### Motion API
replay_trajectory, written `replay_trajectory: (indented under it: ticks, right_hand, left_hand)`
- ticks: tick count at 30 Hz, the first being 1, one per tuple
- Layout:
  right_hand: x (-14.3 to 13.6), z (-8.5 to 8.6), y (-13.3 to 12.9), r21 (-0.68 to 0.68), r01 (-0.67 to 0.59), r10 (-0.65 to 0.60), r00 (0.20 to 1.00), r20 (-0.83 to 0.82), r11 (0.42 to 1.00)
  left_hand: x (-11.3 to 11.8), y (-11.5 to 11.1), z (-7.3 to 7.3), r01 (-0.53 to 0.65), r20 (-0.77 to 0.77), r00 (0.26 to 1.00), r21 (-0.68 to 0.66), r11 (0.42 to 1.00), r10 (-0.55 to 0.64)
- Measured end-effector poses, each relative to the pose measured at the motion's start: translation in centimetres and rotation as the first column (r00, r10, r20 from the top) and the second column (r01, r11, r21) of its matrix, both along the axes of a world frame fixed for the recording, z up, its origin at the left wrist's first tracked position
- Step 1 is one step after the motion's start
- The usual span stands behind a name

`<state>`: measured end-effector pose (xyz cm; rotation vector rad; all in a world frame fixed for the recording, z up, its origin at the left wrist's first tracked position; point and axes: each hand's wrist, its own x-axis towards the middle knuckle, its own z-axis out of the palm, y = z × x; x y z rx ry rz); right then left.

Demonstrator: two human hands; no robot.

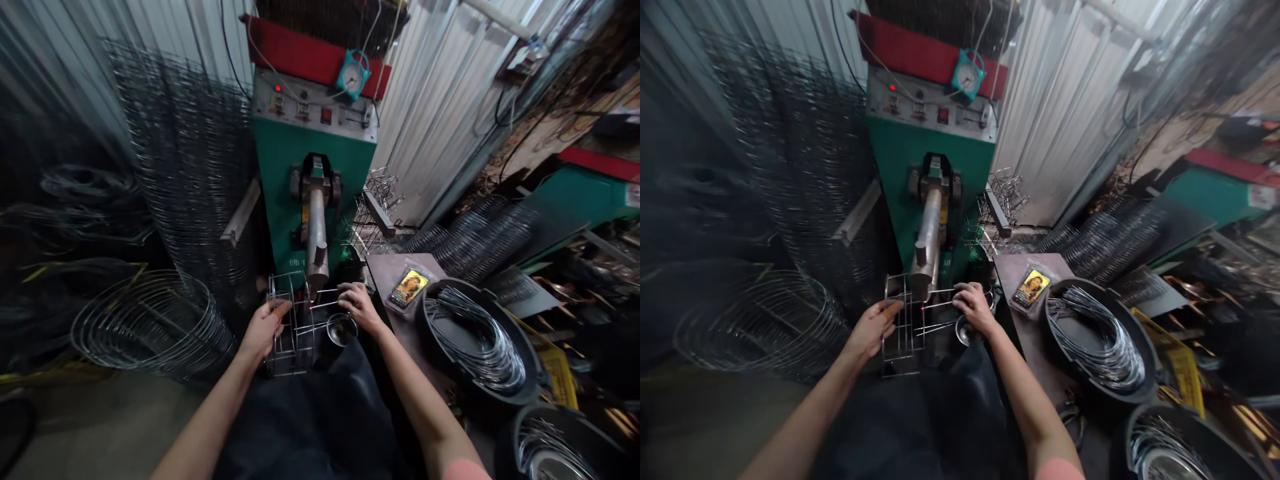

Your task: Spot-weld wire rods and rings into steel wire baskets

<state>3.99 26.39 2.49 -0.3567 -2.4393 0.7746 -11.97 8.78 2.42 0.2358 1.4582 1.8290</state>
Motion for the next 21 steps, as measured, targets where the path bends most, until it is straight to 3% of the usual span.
replay_trajectory:
  ticks: [3, 7, 8, 10, 12, 14, 16, 18, 21]
  right_hand:
    - [2.3, 0.3, -3.0, 0.065, -0.030, 0.034, 0.998, -0.054, 0.997]
    - [6.9, 1.3, -8.5, 0.015, 0.096, -0.092, 0.981, -0.171, 0.995]
    - [8.0, 1.4, -10.0, -0.024, 0.061, -0.064, 0.986, -0.151, 0.998]
    - [9.7, 1.4, -13.0, -0.089, -0.124, 0.122, 0.992, -0.031, 0.988]
    - [10.7, 0.7, -15.9, -0.135, -0.307, 0.322, 0.941, 0.108, 0.942]
    - [11.2, -0.5, -18.4, -0.171, -0.381, 0.408, 0.898, 0.164, 0.909]
    - [11.5, -1.6, -20.3, -0.228, -0.404, 0.441, 0.886, 0.143, 0.886]
    - [11.5, -2.1, -21.4, -0.311, -0.420, 0.465, 0.881, 0.087, 0.853]
    - [10.9, -1.5, -21.5, -0.495, -0.294, 0.331, 0.944, -0.014, 0.818]
  left_hand:
    - [1.5, -3.7, -0.4, -0.006, 0.005, 1.000, -0.056, 0.998, 0.006]
    - [2.3, -9.6, -0.3, -0.114, 0.126, 0.984, -0.095, 0.989, 0.126]
    - [2.3, -10.8, -0.1, -0.150, 0.152, 0.975, -0.106, 0.983, 0.165]
    - [2.5, -12.4, 0.5, -0.217, 0.205, 0.948, -0.151, 0.964, 0.245]
    - [3.0, -13.2, 1.1, -0.217, 0.313, 0.913, -0.172, 0.961, 0.262]
    - [3.8, -13.5, 1.6, -0.150, 0.468, 0.861, -0.136, 0.979, 0.197]
    - [4.6, -13.5, 1.8, -0.092, 0.589, 0.801, -0.057, 0.994, 0.108]
    - [5.1, -13.3, 2.0, -0.087, 0.622, 0.777, -0.049, 0.995, 0.098]
    - [5.7, -13.3, 1.9, -0.063, 0.574, 0.815, -0.036, 0.997, 0.073]
